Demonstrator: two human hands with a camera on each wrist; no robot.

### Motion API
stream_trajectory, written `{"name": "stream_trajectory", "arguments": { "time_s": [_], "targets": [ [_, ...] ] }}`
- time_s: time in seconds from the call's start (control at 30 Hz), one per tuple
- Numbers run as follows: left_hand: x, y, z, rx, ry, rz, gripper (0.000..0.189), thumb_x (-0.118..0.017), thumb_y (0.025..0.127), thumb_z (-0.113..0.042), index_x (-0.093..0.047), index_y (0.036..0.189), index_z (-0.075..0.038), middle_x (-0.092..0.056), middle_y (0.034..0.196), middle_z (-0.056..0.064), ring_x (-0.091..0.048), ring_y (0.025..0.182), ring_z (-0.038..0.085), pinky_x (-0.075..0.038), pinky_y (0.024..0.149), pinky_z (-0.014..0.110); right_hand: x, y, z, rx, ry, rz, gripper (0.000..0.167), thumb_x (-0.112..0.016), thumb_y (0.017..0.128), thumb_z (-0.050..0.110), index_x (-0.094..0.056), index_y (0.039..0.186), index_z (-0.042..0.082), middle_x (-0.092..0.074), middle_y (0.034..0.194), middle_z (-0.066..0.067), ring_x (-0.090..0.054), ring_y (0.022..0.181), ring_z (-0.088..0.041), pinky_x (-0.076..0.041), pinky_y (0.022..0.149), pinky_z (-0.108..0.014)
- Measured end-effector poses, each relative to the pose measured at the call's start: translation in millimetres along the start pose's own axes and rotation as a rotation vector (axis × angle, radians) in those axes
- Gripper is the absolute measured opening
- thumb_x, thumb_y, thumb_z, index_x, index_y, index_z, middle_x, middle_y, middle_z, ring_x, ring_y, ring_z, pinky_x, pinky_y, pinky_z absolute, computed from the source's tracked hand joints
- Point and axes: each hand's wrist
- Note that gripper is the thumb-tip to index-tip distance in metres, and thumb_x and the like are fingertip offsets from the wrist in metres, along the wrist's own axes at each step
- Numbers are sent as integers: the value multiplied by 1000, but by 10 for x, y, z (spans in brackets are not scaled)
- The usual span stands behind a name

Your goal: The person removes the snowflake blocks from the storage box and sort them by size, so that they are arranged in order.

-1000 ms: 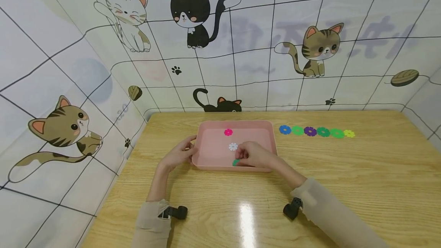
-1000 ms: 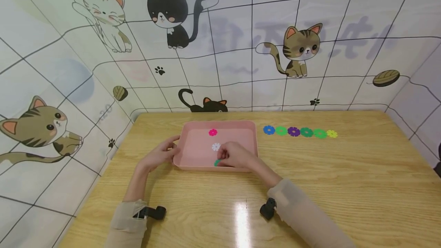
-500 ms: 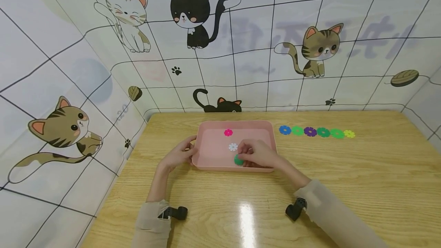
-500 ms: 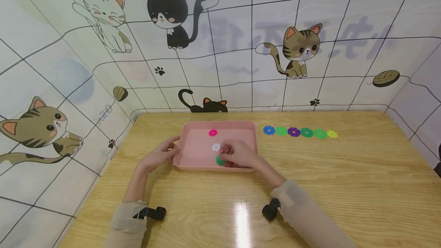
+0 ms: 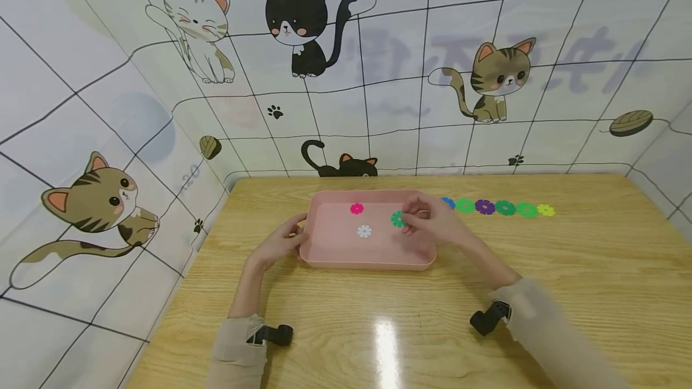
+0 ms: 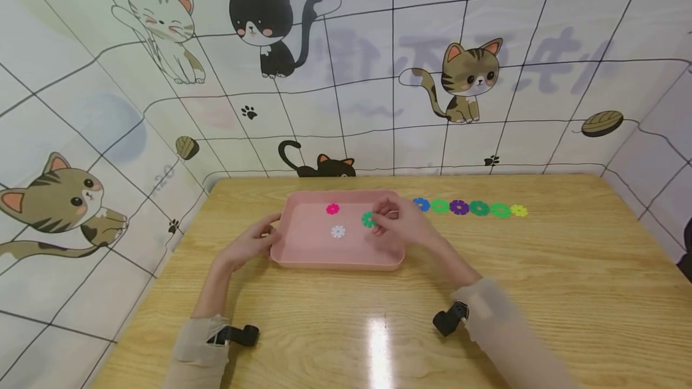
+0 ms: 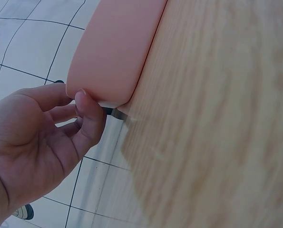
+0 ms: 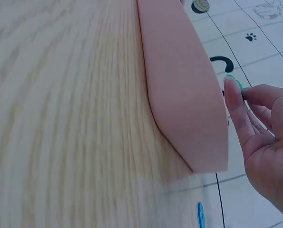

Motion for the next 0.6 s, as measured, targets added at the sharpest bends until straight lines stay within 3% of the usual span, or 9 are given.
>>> {"name": "stream_trajectory", "arguments": {
  "time_s": [0.23,0.6],
  "targets": [
    [11,1,34,1,-5,4,57,-47,107,-5,-23,158,1,-48,99,16,-57,70,21,-55,64,29,295,-118,-55,-1,63,-55,24,-63,99,1,-55,117,-12,-62,103,-27,-72,81,-24,-59,78,-49],
    [14,5,35,-3,-4,9,56,-47,107,-5,-24,158,0,-48,98,16,-57,70,20,-55,64,29,889,-427,-174,38,16,-239,28,-65,99,7,-55,115,-14,-69,99,-13,-72,81,-16,-60,75,-36]
  ]
}}
Point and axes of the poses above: each hand's wrist, its own y-axis towards the middle knuckle, its own x-axis out of the back of the hand, z = x × y
